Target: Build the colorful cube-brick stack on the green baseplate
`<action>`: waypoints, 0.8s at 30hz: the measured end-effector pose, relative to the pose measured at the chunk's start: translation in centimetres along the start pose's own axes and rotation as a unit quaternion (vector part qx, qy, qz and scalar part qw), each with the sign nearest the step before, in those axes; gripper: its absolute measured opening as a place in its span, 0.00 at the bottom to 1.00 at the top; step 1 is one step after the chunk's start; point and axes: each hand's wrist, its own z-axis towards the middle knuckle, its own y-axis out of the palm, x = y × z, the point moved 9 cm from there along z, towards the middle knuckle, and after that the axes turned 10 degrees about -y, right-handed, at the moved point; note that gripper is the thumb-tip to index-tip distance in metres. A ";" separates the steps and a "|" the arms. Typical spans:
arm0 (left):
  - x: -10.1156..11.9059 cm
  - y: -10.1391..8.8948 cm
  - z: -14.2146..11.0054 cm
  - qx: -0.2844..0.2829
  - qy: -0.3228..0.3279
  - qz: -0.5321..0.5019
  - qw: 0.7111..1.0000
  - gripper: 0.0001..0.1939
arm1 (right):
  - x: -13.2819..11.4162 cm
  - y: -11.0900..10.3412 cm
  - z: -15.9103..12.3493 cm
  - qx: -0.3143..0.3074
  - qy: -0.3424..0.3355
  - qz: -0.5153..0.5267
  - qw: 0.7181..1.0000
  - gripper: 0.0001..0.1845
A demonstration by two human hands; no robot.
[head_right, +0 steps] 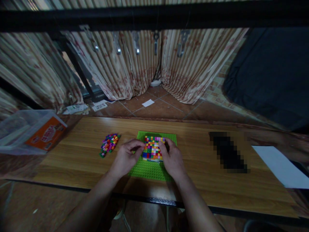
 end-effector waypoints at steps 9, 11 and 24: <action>0.0 0.3 -0.3 -0.003 -0.003 -0.003 1.000 0.05 | -0.1 0.0 0.0 0.000 -0.002 0.007 1.000 0.29; 0.1 0.4 -0.3 -0.002 0.002 0.006 1.000 0.05 | -0.1 -0.1 0.0 0.001 0.002 0.003 1.000 0.29; -0.2 -0.1 -0.1 0.000 -0.030 -0.017 0.999 0.07 | 0.0 0.0 0.0 -0.004 0.006 0.002 1.000 0.30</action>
